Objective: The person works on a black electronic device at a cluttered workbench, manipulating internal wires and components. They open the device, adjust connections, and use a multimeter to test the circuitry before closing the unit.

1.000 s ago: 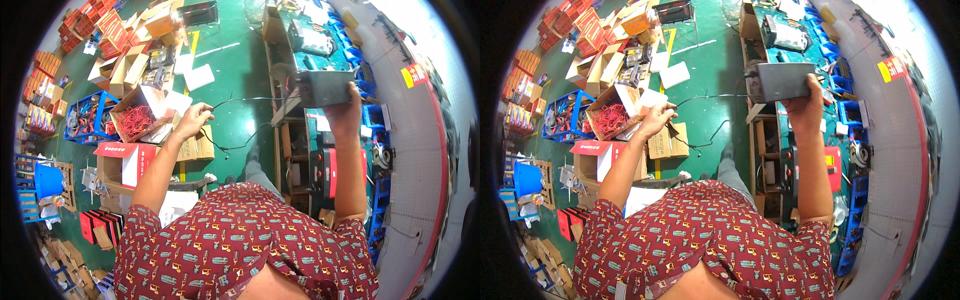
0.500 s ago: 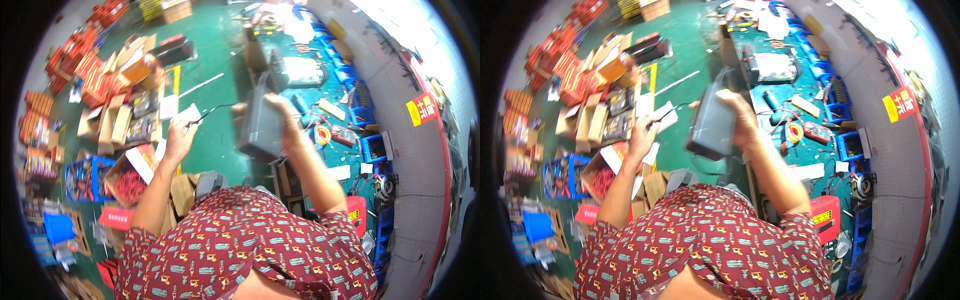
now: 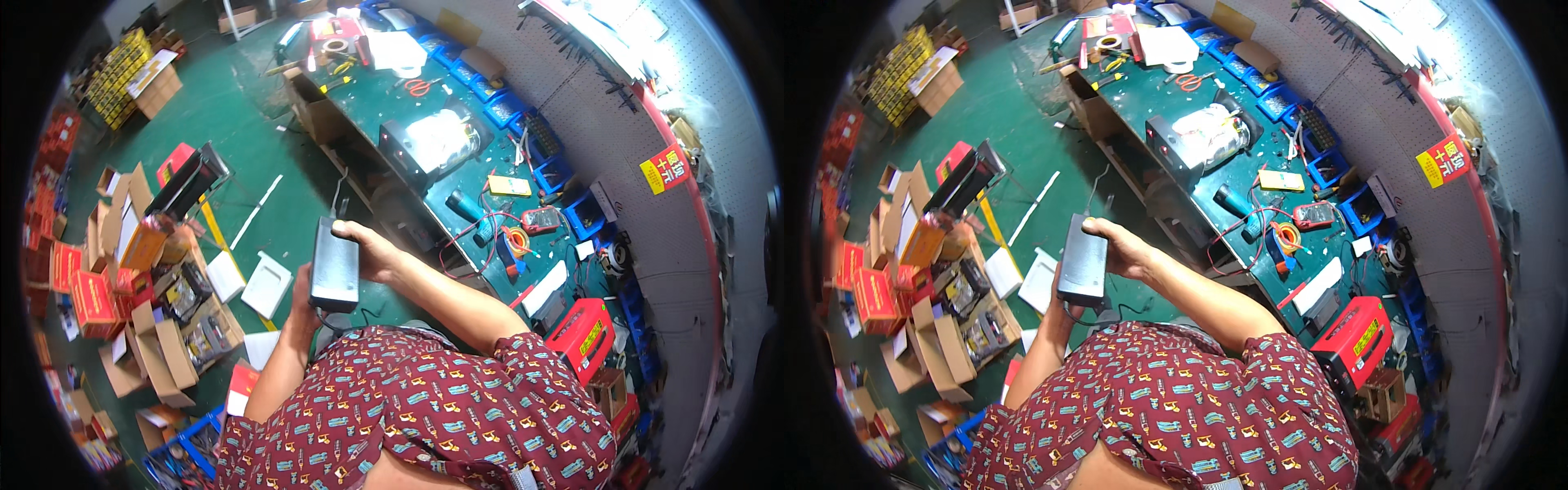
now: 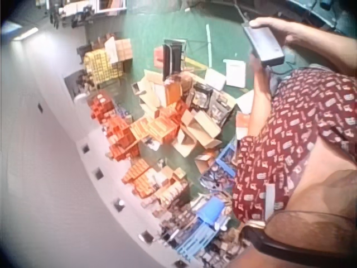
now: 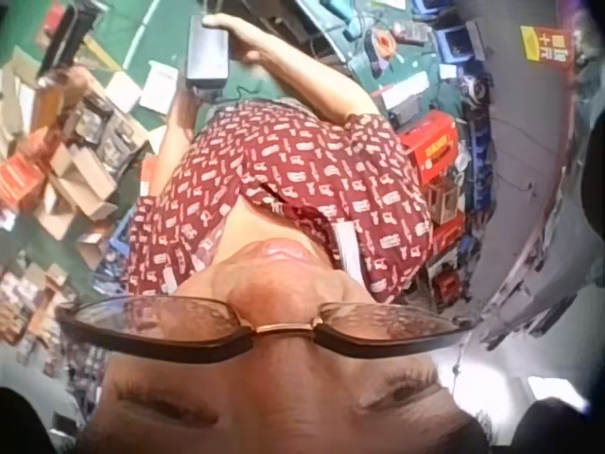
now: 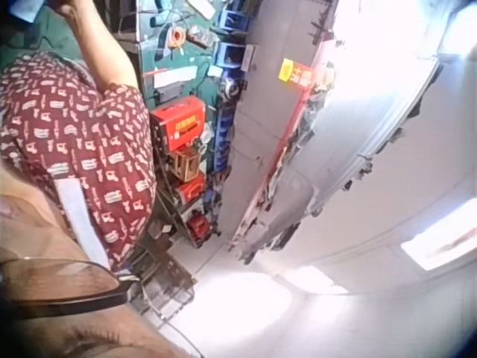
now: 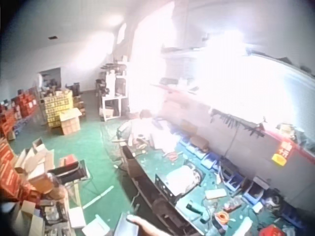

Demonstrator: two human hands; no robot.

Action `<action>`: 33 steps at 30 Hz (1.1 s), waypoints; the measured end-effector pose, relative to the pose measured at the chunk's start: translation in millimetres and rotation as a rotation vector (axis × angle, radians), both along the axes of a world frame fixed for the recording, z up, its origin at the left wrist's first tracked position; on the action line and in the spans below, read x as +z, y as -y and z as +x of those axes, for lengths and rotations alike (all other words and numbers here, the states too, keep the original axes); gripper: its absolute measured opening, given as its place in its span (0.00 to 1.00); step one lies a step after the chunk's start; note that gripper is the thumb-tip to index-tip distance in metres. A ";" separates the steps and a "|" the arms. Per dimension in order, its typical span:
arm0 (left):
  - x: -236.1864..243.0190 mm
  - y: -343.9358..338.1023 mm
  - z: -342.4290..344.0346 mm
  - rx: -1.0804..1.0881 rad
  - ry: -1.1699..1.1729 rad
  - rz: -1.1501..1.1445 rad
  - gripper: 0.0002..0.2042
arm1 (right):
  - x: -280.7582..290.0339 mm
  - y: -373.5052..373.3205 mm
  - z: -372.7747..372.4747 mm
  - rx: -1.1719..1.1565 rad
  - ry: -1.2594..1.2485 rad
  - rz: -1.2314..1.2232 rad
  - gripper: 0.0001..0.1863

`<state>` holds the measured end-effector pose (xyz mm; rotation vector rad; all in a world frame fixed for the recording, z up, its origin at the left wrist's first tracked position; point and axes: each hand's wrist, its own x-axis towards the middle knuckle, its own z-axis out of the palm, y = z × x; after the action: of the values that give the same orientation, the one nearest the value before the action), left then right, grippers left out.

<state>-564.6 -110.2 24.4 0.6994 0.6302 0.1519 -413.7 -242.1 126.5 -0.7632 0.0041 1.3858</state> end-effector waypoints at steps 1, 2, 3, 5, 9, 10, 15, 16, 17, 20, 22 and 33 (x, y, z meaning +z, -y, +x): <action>24.2 -9.4 29.9 -0.034 -0.101 -0.159 0.16 | 4.7 -3.3 8.9 -0.031 0.001 -0.033 0.24; 7.4 -30.9 42.1 0.034 -0.140 -0.099 0.09 | 1.6 -10.4 16.0 -0.035 -0.022 -0.040 0.23; -20.9 -55.2 58.4 0.179 -0.148 -0.041 0.02 | 0.7 -14.6 23.6 -0.082 -0.030 -0.030 0.22; -51.5 -99.9 98.2 0.244 -0.066 -0.214 0.09 | 0.4 -3.5 40.9 -0.146 -0.092 -0.056 0.22; -57.6 -174.8 171.2 0.316 -0.146 -0.122 0.48 | 37.0 28.5 50.1 -0.387 -0.139 -0.107 0.24; -59.5 -191.2 191.6 0.348 -0.174 -0.098 0.49 | 38.9 36.2 52.9 -0.426 -0.108 -0.109 0.25; -66.7 -279.0 290.5 0.398 -0.290 -0.012 0.03 | 51.1 59.5 66.9 -0.679 -0.064 -0.113 0.28; -68.3 -307.4 307.7 0.387 -0.344 0.026 0.04 | 54.3 56.5 74.4 -0.673 -0.027 -0.058 0.29; -59.1 -317.6 327.0 0.454 -0.350 0.047 0.04 | 51.0 59.3 82.3 -0.682 0.007 -0.008 0.29; -24.2 -361.1 380.5 0.509 -0.295 0.127 0.04 | 38.2 65.2 104.8 -0.790 0.074 0.055 0.29; -3.6 -416.6 406.3 0.472 -0.242 0.222 0.05 | 34.2 67.0 122.0 -0.872 0.085 0.083 0.30; 96.7 -427.1 642.9 0.162 -0.067 0.397 0.16 | 63.2 75.0 185.0 -1.120 0.315 0.159 0.35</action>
<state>78.3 316.8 121.1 1.0392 0.7298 0.4129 -228.7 -317.1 189.7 -0.6615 0.0645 0.1963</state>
